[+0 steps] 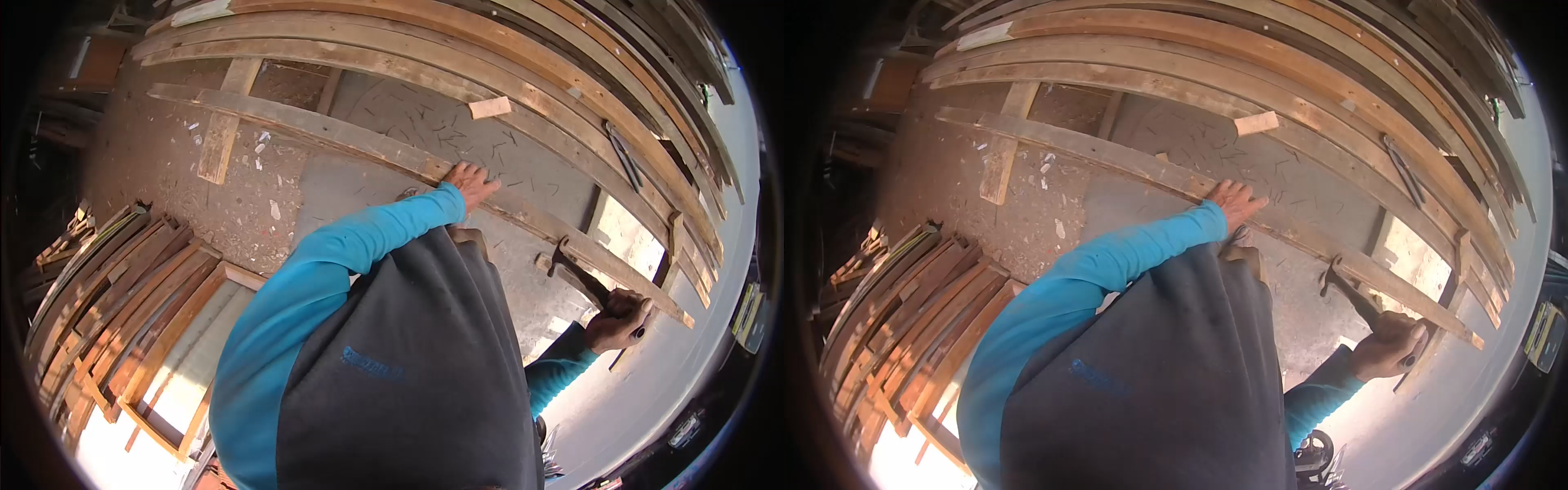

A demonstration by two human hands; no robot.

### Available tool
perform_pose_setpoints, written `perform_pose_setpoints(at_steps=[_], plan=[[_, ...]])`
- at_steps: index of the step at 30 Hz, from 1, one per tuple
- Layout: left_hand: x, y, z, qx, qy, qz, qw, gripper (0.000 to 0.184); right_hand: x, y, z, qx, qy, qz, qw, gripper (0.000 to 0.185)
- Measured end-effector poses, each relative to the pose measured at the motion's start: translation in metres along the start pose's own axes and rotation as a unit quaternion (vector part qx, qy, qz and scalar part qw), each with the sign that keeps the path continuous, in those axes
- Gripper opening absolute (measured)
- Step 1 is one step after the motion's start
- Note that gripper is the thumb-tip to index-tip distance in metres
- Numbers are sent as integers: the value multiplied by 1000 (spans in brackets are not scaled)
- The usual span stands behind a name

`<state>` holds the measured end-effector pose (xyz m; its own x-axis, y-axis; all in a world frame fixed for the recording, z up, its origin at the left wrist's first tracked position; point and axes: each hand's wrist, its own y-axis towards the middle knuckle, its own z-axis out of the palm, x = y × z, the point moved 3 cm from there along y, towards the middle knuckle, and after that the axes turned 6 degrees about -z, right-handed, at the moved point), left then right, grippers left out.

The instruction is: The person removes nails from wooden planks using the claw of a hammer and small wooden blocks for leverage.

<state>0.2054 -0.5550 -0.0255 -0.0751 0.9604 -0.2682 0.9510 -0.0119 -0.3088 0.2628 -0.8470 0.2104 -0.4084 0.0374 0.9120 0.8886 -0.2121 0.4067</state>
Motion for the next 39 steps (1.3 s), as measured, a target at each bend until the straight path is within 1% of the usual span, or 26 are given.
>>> perform_pose_setpoints(at_steps=[1,2,3,4,5,7,9,12,15,17,19,20,22,23,24,25,26,28,29,30,31,32,33,35,36,39], plan=[[6,-2,-12,80,-22,5,997,66,11,-2,4,2,6,3,1000,42],[19,-2,-14,114,-51,24,992,82,21,-3,6,-11,-7,-6,1000,42],[31,5,-23,218,-56,28,974,90,29,-4,6,-39,-21,-17,999,42],[52,11,-10,236,-95,50,966,91,40,-4,10,-33,-1,-35,999,42],[61,9,-28,238,-96,65,964,82,47,-6,8,-43,2,-28,999,42],[80,14,-36,265,-133,37,954,71,63,-10,20,-76,-24,-42,996,42],[85,16,-37,265,-131,59,954,69,59,-15,19,-46,-10,-60,997,42],[93,29,-36,273,-131,76,950,67,50,-20,26,-74,-32,-61,995,38],[100,37,-44,282,-154,62,945,65,56,-21,33,-77,-50,-62,994,38],[108,38,-49,271,-172,49,946,64,58,-19,37,-56,-44,-95,993,37],[120,42,-36,193,-195,36,961,58,49,-16,39,-38,-10,-93,995,37],[126,43,-31,191,-192,40,962,58,37,-16,41,-40,-7,-89,995,35],[132,42,-32,101,-145,28,984,55,2,-17,47,-38,-27,-61,997,31],[129,38,-39,100,-143,34,984,55,-16,-19,52,-35,-49,-37,997,29],[125,33,-52,115,-127,14,985,53,-24,-22,56,-63,-40,-50,996,28],[122,33,-65,128,-113,-9,985,50,-17,-19,58,-33,3,-35,999,28],[120,35,-74,126,-114,-8,985,50,-18,-17,60,-35,1,-36,999,28],[116,39,-85,58,-264,-78,960,52,-19,-23,59,-34,-13,-34,999,28],[112,47,-83,59,-267,-69,959,52,-19,-24,58,-29,-23,-39,999,28],[110,53,-86,-97,-216,-56,970,52,-16,-26,59,-40,-44,-21,998,33],[108,57,-88,-251,-162,-44,953,53,-16,-29,58,-39,-46,-20,998,33],[106,66,-83,-259,-139,-49,955,61,-18,-32,56,-32,-45,-26,998,31],[106,71,-67,-259,-146,-42,954,61,-21,-33,53,-26,-43,-33,998,30],[108,95,-47,-291,-115,-87,946,66,-24,-34,50,6,-42,-22,999,30],[105,98,-49,-258,-117,-101,954,65,-21,-33,52,16,-50,-25,998,30],[116,112,-35,-279,-71,-108,951,59,-23,-18,49,51,-41,-14,998,30]])
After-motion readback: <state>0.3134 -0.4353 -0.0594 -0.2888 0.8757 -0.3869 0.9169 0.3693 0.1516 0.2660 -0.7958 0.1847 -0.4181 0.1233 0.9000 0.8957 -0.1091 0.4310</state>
